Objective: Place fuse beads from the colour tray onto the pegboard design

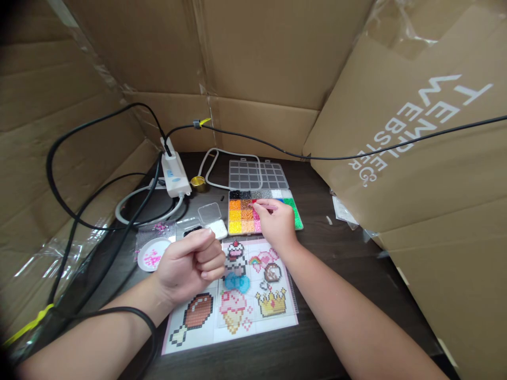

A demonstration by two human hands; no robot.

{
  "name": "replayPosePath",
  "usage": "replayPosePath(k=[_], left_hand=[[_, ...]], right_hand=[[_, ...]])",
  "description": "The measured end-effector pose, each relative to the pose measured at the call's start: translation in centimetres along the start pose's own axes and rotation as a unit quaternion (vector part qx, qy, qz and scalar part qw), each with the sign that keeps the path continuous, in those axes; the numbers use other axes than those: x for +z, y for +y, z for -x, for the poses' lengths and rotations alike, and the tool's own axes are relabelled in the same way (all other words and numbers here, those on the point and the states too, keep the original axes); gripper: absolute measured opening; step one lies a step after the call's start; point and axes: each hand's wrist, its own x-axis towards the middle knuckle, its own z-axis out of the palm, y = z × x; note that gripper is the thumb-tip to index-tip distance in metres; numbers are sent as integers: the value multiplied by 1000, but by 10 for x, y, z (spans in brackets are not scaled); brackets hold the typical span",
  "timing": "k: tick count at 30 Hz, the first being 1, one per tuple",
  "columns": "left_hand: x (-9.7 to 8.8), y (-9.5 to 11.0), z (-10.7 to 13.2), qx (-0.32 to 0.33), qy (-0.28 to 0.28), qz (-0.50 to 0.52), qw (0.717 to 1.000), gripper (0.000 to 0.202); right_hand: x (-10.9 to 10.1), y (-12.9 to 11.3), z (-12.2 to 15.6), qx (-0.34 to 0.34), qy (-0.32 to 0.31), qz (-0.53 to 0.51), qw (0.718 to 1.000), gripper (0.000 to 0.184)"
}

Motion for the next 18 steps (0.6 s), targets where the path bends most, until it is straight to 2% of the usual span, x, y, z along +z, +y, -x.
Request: replayPosePath(k=[18], left_hand=[[2, 0, 1, -1, 1, -2, 1000, 57]], right_hand=[[0, 2, -1, -7, -7, 14, 1000, 12]])
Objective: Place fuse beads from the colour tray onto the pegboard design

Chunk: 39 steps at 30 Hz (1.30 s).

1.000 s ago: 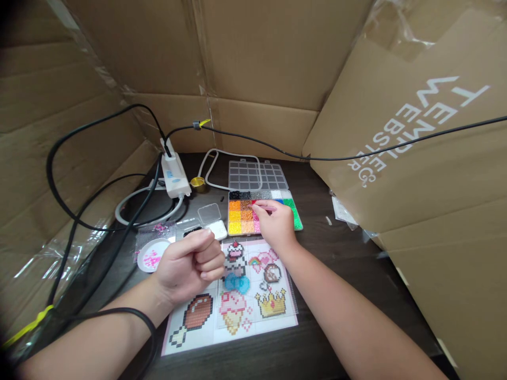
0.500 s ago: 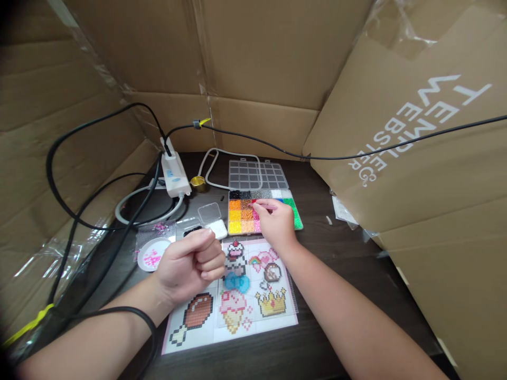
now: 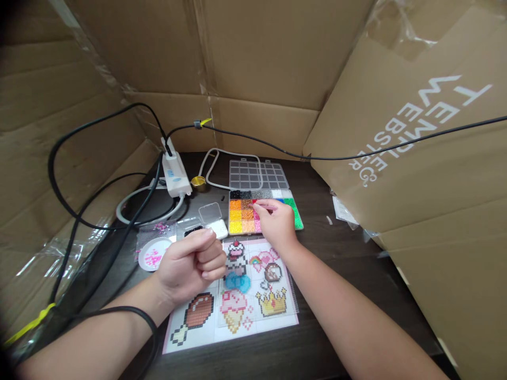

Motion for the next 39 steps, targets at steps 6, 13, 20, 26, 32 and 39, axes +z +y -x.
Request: replayPosePath(k=[6, 13, 20, 26, 32, 39], left_hand=[[0, 0, 0, 0, 6, 3, 1000, 57], [1, 0, 0, 2, 7, 2, 1000, 56], [1, 0, 0, 4, 5, 3, 1000, 56], [1, 0, 0, 4, 2, 2, 1000, 55], [0, -1, 0, 4, -2, 1, 1000, 54], [1, 0, 0, 5, 2, -2, 1000, 55]], right_hand=[[-1, -1, 1, 1, 1, -10, 1000, 11], [-1, 2, 1, -4, 1, -8, 1000, 13], [-1, 3, 0, -10, 0, 7, 1000, 14], [-1, 3, 0, -5, 1, -2, 1000, 13], [-2, 3, 0, -12, 3, -5, 1000, 13], [-4, 2, 0, -20, 16, -9, 1000, 14]])
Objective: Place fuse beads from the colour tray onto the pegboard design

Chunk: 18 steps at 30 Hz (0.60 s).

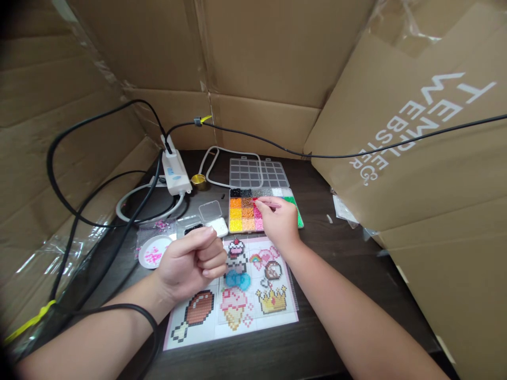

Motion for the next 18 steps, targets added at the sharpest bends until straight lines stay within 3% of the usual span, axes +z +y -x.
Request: replayPosePath(k=[5, 8, 10, 14, 18], left_hand=[[1, 1, 0, 3, 10, 1, 1000, 56], [1, 1, -1, -4, 9, 1, 1000, 57], [1, 1, -1, -8, 7, 0, 1000, 56], [1, 1, -2, -10, 12, -2, 1000, 57], [3, 2, -3, -14, 18, -10, 1000, 57]], right_hand=[[-22, -24, 10, -1, 5, -33, 999, 20], [-52, -40, 25, 15, -15, -53, 998, 24], [-74, -43, 39, 43, -65, -70, 995, 19], [-109, -21, 68, 127, -122, -69, 982, 17], [-122, 10, 88, 186, -129, -90, 970, 16]])
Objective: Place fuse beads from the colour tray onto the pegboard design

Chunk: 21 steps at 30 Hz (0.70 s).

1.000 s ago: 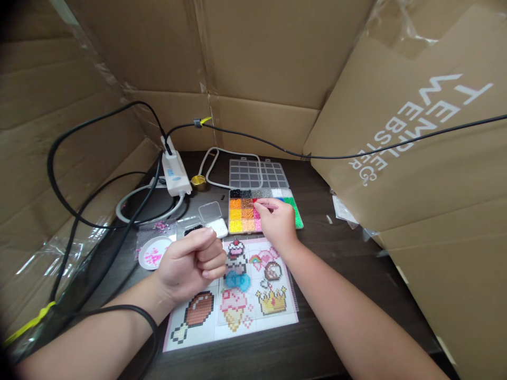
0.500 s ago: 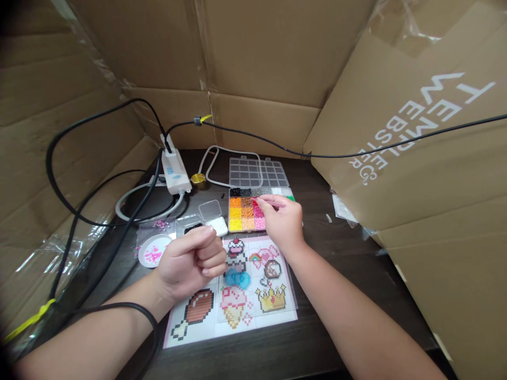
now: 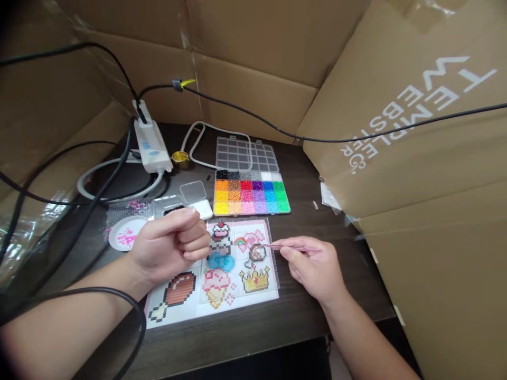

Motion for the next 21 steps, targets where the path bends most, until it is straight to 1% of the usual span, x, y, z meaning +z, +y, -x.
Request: replayPosePath(k=[2, 4, 10, 15, 21], left_hand=[[1, 0, 0, -1, 6, -1, 1000, 56], [2, 1, 0, 0, 13, -1, 1000, 55], [2, 1, -1, -1, 10, -7, 1000, 55], [1, 2, -1, 3, 7, -10, 1000, 54], [2, 2, -2, 1, 11, -11, 1000, 55]], right_hand=[[-1, 10, 2, 11, -6, -15, 1000, 17], [-1, 13, 2, 16, -16, -17, 1000, 18], [4, 7, 4, 27, -29, 28, 999, 21], [5, 6, 7, 11, -27, 68, 997, 20], [5, 6, 5, 8, -29, 84, 996, 21]])
